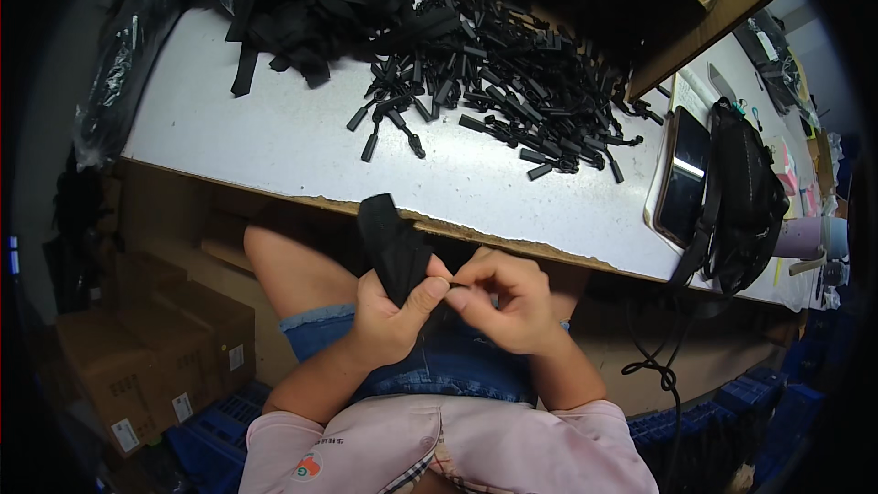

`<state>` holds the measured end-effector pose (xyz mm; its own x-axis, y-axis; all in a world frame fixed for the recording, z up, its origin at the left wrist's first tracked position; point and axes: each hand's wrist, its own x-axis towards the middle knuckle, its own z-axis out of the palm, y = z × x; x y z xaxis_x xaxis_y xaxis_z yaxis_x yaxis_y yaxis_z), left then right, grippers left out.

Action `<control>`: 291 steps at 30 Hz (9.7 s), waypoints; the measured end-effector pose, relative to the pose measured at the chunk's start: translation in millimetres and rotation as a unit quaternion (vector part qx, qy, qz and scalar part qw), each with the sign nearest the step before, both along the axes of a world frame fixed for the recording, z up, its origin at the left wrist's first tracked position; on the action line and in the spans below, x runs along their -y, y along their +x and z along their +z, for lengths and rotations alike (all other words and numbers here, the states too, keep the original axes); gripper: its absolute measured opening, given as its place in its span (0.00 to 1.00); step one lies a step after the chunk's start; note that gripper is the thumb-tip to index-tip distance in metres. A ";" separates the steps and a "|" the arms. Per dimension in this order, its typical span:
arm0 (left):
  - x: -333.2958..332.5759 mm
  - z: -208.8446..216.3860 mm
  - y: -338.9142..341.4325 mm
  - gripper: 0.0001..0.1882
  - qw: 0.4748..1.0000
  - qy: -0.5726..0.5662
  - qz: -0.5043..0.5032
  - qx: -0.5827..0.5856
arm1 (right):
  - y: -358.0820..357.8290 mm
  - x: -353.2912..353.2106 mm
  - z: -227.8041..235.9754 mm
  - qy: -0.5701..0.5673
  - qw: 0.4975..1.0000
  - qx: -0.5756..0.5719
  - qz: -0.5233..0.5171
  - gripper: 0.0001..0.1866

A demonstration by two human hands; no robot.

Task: The person sits on the floor and assembles black fabric straps by inserting small black plastic clips into the ends of the straps. The person picks up a strap, selects a clip from a pile on the table, and pushes the clip into the strap's opening, repeating this process for multiple straps.

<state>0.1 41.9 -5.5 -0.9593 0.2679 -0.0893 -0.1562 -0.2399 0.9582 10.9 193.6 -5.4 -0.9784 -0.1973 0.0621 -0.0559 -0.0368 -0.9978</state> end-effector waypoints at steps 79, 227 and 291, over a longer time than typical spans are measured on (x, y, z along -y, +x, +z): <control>-10.6 -1.1 2.4 0.03 0.995 -0.039 0.011 -0.094 | 2.8 3.4 2.2 -0.217 0.967 0.120 -0.058 0.06; -7.0 -14.7 7.9 0.12 0.949 -0.105 -0.001 -0.297 | 13.9 -5.1 -5.0 -0.228 0.956 0.184 -0.031 0.02; -14.7 -7.1 2.6 0.06 0.999 -0.009 -0.002 -0.033 | 7.2 -3.4 1.3 0.085 0.969 -0.154 -0.174 0.09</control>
